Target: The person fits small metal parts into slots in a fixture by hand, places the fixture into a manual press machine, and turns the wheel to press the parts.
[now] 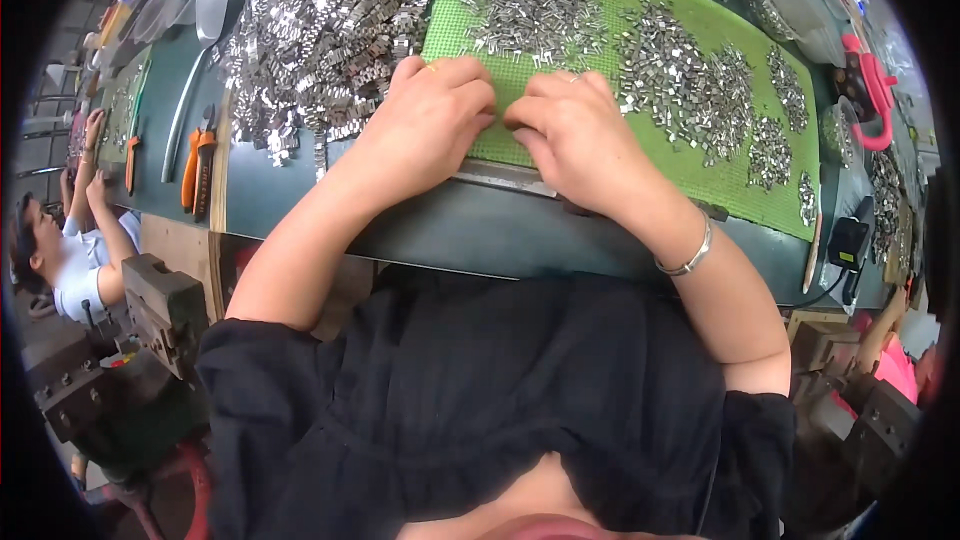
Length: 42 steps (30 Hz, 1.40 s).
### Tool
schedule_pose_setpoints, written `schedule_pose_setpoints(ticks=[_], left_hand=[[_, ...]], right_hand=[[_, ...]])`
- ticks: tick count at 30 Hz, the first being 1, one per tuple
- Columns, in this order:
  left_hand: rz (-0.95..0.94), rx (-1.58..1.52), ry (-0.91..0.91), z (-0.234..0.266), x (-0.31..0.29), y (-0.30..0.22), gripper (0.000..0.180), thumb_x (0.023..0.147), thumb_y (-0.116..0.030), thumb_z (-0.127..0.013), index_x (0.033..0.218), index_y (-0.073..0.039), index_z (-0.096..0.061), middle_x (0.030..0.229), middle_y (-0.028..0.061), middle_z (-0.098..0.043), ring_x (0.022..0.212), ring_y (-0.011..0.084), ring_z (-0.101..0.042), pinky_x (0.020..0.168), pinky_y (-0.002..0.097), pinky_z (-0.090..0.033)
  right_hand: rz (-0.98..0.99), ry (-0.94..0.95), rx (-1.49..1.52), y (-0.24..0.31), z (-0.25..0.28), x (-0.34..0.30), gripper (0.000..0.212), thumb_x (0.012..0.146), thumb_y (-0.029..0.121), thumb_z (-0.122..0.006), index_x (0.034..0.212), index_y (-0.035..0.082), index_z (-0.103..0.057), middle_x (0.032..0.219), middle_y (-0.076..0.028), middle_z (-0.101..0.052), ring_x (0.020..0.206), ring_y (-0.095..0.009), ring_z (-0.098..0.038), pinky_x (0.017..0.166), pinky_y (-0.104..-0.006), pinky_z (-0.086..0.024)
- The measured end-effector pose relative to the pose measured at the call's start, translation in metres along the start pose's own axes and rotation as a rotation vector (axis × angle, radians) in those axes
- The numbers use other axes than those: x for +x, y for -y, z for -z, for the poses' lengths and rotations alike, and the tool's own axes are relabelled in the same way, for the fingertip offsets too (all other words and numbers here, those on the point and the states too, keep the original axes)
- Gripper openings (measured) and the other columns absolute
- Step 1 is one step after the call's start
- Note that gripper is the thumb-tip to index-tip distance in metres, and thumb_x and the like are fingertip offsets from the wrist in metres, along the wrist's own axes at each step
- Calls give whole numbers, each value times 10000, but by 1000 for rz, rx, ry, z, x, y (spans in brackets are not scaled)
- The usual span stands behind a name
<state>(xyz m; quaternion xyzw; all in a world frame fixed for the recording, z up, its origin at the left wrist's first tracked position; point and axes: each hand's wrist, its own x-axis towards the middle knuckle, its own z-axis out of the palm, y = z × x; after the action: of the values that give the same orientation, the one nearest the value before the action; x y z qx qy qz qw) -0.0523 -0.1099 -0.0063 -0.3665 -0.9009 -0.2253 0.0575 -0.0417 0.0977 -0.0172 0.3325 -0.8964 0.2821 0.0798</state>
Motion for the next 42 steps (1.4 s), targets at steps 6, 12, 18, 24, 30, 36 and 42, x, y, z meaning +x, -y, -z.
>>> schedule_pose_setpoints(ticks=[6,12,18,24,30,36,42], left_hand=[[16,-3,-37,0,-4,2,86,797,-54,-689,868,-33,-646,991,65,-638,934,256,-610,864,386,-398],[86,-103,-33,2,-6,1,108,788,-40,-689,892,-26,-662,1001,70,-659,913,263,-626,878,389,-411],[56,38,-84,-3,-3,-6,88,792,-55,-715,874,-38,-690,955,60,-666,906,252,-632,859,396,-423],[23,89,-92,-5,-7,-10,50,811,-63,-714,854,-50,-692,929,56,-658,890,258,-632,860,397,-418],[101,112,-85,-8,-6,-17,86,837,-51,-685,914,-44,-647,981,70,-618,958,284,-593,844,410,-400],[150,130,-60,-11,-4,-22,88,848,-31,-663,927,-47,-627,975,84,-609,965,297,-590,846,408,-395],[136,-39,-87,-12,5,-51,77,851,-54,-669,908,-62,-617,958,72,-615,963,287,-596,846,417,-381]], right_hand=[[18,94,-8,-5,2,11,94,827,64,-623,772,96,-692,786,-57,-600,840,-253,-617,808,-399,-389],[99,81,-48,-8,5,9,83,816,54,-624,777,91,-688,781,-61,-594,826,-251,-618,802,-396,-392],[70,100,21,-12,10,6,69,825,48,-632,831,77,-694,798,-62,-602,841,-251,-620,811,-394,-396],[71,117,120,-18,12,7,106,832,32,-626,860,84,-714,831,-64,-627,860,-244,-630,826,-398,-394],[74,205,-25,-10,6,15,126,783,1,-632,833,90,-706,858,-62,-655,918,-243,-641,866,-403,-395],[41,221,-88,-7,11,9,137,763,-8,-626,859,72,-681,887,-77,-659,956,-257,-644,870,-407,-388],[12,-111,7,-16,61,-45,107,806,-15,-611,866,64,-570,833,-88,-568,858,-293,-581,785,-399,-362]])
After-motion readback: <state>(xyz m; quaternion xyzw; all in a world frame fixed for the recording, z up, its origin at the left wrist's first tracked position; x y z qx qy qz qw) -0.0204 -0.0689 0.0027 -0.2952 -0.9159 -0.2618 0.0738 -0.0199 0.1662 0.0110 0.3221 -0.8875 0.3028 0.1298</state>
